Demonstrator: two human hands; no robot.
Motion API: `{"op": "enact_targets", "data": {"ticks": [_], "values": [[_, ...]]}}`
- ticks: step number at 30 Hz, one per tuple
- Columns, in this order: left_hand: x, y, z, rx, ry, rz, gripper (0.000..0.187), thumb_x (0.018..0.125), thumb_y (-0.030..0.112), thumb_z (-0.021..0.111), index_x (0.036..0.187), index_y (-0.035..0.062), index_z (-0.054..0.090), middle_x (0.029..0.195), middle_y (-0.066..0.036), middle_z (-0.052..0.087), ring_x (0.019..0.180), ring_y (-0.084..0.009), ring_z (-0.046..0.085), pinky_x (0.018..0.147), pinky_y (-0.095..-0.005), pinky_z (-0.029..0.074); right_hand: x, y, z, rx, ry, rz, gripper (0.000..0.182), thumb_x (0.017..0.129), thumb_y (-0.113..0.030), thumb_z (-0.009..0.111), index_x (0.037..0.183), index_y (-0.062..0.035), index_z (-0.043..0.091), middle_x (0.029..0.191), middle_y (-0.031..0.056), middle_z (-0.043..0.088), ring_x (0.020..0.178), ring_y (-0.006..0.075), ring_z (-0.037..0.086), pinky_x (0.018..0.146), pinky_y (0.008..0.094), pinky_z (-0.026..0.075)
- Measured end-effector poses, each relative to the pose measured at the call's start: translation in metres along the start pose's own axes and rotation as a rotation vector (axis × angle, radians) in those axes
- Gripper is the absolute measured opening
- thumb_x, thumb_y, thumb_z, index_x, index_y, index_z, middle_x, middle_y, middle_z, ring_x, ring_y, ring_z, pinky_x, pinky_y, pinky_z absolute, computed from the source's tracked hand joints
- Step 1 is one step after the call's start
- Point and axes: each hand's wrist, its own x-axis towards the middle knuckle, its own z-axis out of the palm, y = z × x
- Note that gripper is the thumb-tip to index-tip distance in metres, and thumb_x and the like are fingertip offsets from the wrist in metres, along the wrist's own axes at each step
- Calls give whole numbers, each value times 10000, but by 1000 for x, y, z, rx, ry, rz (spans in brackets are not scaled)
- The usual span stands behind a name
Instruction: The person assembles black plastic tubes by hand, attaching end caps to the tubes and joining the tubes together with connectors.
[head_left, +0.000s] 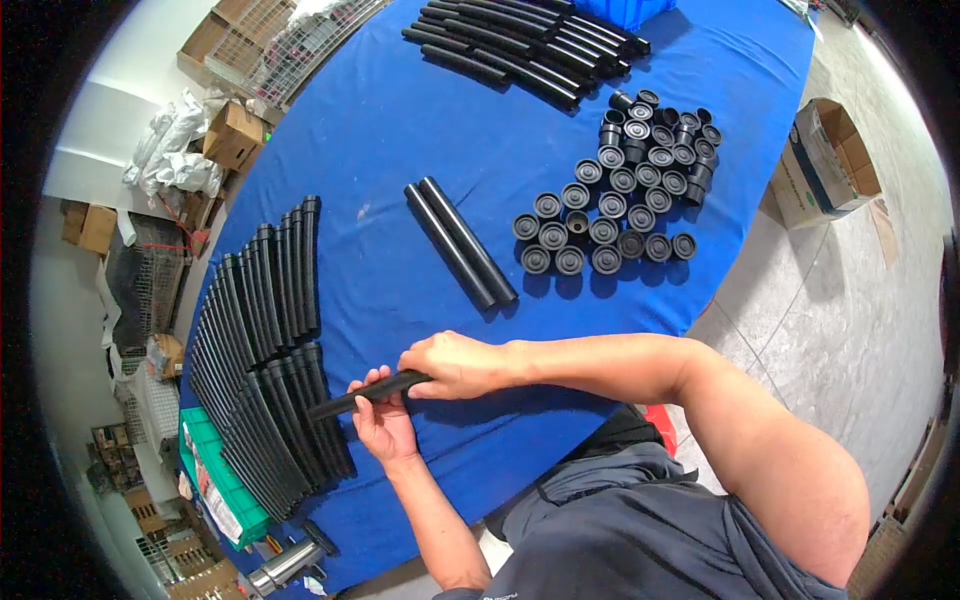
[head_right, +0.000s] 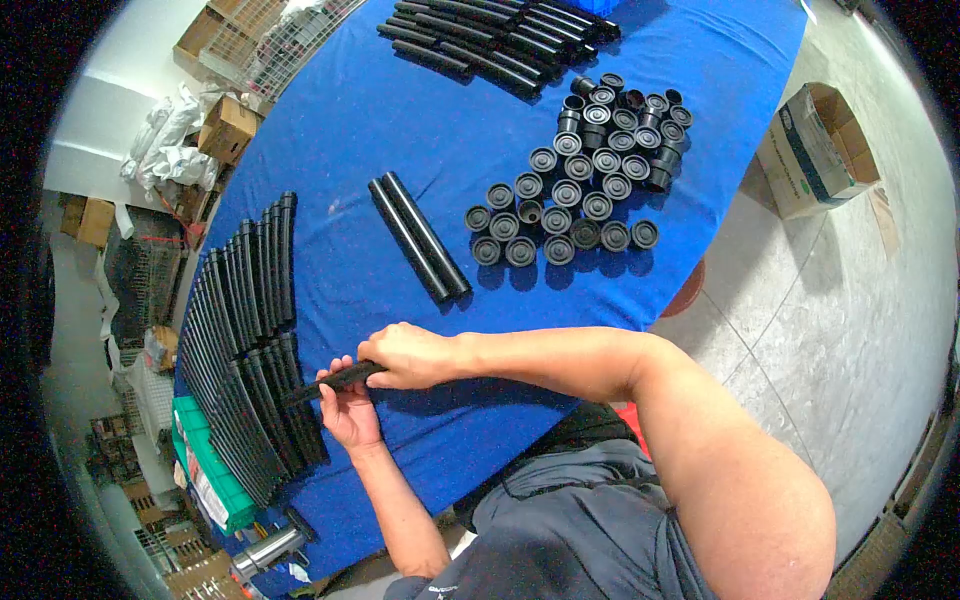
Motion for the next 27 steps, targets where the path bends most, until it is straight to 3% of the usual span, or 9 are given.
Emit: {"op": "enact_targets", "data": {"ticks": [3,6,10,13,15,20,22,24,27], "values": [[-1,1,1,2,2,1,244,1015,146,613,1228,28,604,1272,-224,651,1231,-360,616,1089,-502,508,8,1,-12,155,-226,224,285,873,-211,719,1060,-31,601,910,152,597,827,383,652,703,486,545],[2,-1,3,21,41,-12,246,1007,158,627,1219,33,616,1272,-213,650,1241,-358,604,1122,-513,467,-3,-1,3,-224,93,-92,299,867,-206,716,1088,-43,596,938,152,595,861,367,653,709,482,551],[-1,0,3,78,-4,-4,278,962,174,683,1211,57,638,1280,-189,649,1259,-358,581,1139,-520,420,2,2,-4,-6,-84,95,276,890,-252,713,1045,-28,672,872,211,684,819,416,693,724,482,556],[-1,-2,7,80,14,-9,295,940,191,717,1198,72,639,1259,-199,667,1223,-374,615,1106,-529,451,12,-7,-23,396,-307,516,367,935,-315,717,1099,12,681,689,60,640,607,118,633,566,346,531],[1,-4,6,30,52,-13,266,963,173,690,1198,70,620,1260,-208,666,1234,-374,615,1090,-520,482,5,3,-4,-25,68,28,292,885,-256,730,1052,-19,701,891,213,697,855,371,695,772,453,550],[0,-4,2,-67,46,-18,258,963,135,683,1200,72,605,1255,-200,668,1238,-384,609,1084,-507,493,6,-8,-9,-3,32,29,293,871,-238,747,1041,-8,689,820,181,681,770,339,695,719,424,561],[1,-4,3,-72,1,-11,263,960,124,684,1205,78,601,1252,-198,669,1239,-386,608,1084,-508,493,14,-23,-30,465,-259,595,357,895,-281,735,1049,34,671,605,107,597,537,202,631,549,381,523],[0,0,7,-51,-39,-24,266,958,113,684,1208,86,598,1251,-195,669,1240,-387,607,1084,-509,493,18,-20,-31,447,-354,627,358,869,-253,752,1074,28,671,672,129,636,616,233,665,610,398,533],[-3,3,11,-69,38,-37,243,944,73,688,1167,90,591,1225,-200,677,1245,-384,607,1088,-512,493,10,-3,-11,-6,25,-35,349,835,-225,771,1072,13,679,741,143,665,705,252,686,677,410,540]]}}
